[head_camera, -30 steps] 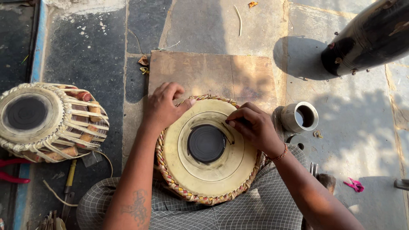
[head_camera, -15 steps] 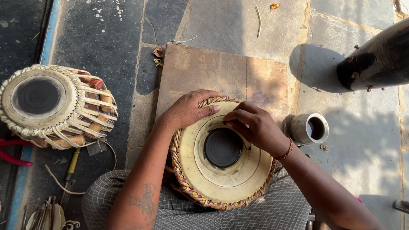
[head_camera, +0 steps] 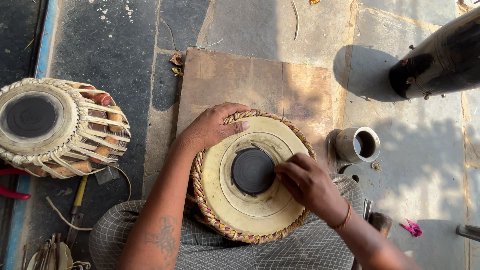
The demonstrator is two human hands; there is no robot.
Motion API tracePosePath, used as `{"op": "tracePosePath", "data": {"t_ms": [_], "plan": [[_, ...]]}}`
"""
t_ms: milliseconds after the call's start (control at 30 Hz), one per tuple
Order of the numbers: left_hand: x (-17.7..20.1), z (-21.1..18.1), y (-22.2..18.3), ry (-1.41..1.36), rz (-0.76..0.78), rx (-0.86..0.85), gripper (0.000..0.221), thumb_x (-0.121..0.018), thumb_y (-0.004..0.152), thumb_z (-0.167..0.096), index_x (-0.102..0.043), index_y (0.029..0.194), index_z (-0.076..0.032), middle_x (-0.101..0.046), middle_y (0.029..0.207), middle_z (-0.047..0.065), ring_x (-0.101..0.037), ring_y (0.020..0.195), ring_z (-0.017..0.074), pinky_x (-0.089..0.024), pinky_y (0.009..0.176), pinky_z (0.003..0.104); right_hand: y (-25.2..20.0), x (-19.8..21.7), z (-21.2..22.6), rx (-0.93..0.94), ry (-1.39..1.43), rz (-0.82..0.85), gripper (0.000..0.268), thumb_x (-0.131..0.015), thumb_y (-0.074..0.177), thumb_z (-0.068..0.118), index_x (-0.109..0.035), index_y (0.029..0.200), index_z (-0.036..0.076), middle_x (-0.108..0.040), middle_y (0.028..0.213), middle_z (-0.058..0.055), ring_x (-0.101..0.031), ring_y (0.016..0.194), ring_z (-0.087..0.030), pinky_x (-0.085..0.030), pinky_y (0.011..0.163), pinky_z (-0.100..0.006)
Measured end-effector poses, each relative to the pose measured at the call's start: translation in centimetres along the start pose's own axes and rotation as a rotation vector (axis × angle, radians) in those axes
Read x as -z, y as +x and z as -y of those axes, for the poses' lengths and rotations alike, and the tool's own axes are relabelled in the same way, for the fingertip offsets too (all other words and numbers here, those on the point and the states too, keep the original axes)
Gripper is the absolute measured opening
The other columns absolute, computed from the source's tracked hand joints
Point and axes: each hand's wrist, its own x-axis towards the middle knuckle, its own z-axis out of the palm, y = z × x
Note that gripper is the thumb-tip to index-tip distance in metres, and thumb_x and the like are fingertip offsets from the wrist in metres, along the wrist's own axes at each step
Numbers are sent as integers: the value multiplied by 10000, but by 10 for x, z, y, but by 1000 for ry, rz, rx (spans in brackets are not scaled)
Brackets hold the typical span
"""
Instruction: The person applies a dark substance to the center of a drum head by hand, smoothing it in circular motions, and occasionally picks up more substance from a nearby container.
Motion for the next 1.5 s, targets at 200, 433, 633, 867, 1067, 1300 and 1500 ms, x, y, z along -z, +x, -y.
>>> {"op": "tracePosePath", "data": {"t_ms": [200,433,633,867,1067,1300,1500], "plan": [[1,3,0,110,-75,-70,520,-706,890,-538,-688,1241,-155,-718,1238,105,-673,1180,287,-514,1012,439,-47,-32,28,-105,91,-291,202,-777,836,79,-718,1029,91,-672,945,-74,-696,813,-240,-565,681,-353],[23,-9,-21,234,-125,227,454,-766,813,-549,-711,904,-108,-757,888,46,-726,836,206,-571,746,393,-3,-4,-25,-130,262,-298,146,-750,906,36,-707,1041,71,-697,988,-46,-708,863,-180,-573,743,-322],[8,7,-8,250,-325,7,519,-744,870,-570,-661,969,-67,-696,1014,61,-730,882,217,-598,785,393,39,0,-18,-43,290,-118,180,-750,902,57,-723,1079,80,-702,1008,-36,-741,880,-157,-607,755,-306],[0,7,11,-20,-31,-3,602,-671,862,-620,-705,1263,-173,-730,1242,95,-704,1143,240,-547,960,425,84,-4,-14,250,110,101,170,-775,889,153,-751,1056,137,-684,981,-49,-707,864,-231,-584,751,-360],[1,6,6,-82,-34,29,629,-672,842,-636,-706,1273,-179,-751,1202,99,-723,1134,228,-566,966,408,91,3,-22,390,62,217,195,-760,893,141,-729,1079,95,-666,992,-78,-690,875,-266,-576,757,-385],[-2,10,7,-106,-28,-6,626,-682,848,-623,-715,1265,-157,-763,1192,101,-732,1130,214,-567,984,386,64,7,-31,259,85,182,188,-757,882,106,-707,1060,72,-639,975,-92,-688,855,-260,-584,736,-368],[-2,13,9,-98,-24,29,626,-701,829,-628,-731,1236,-154,-755,1167,108,-721,1125,222,-571,955,397,9,3,-10,93,13,39,183,-765,872,109,-717,1046,85,-645,935,-72,-693,794,-243,-579,684,-367]]}}
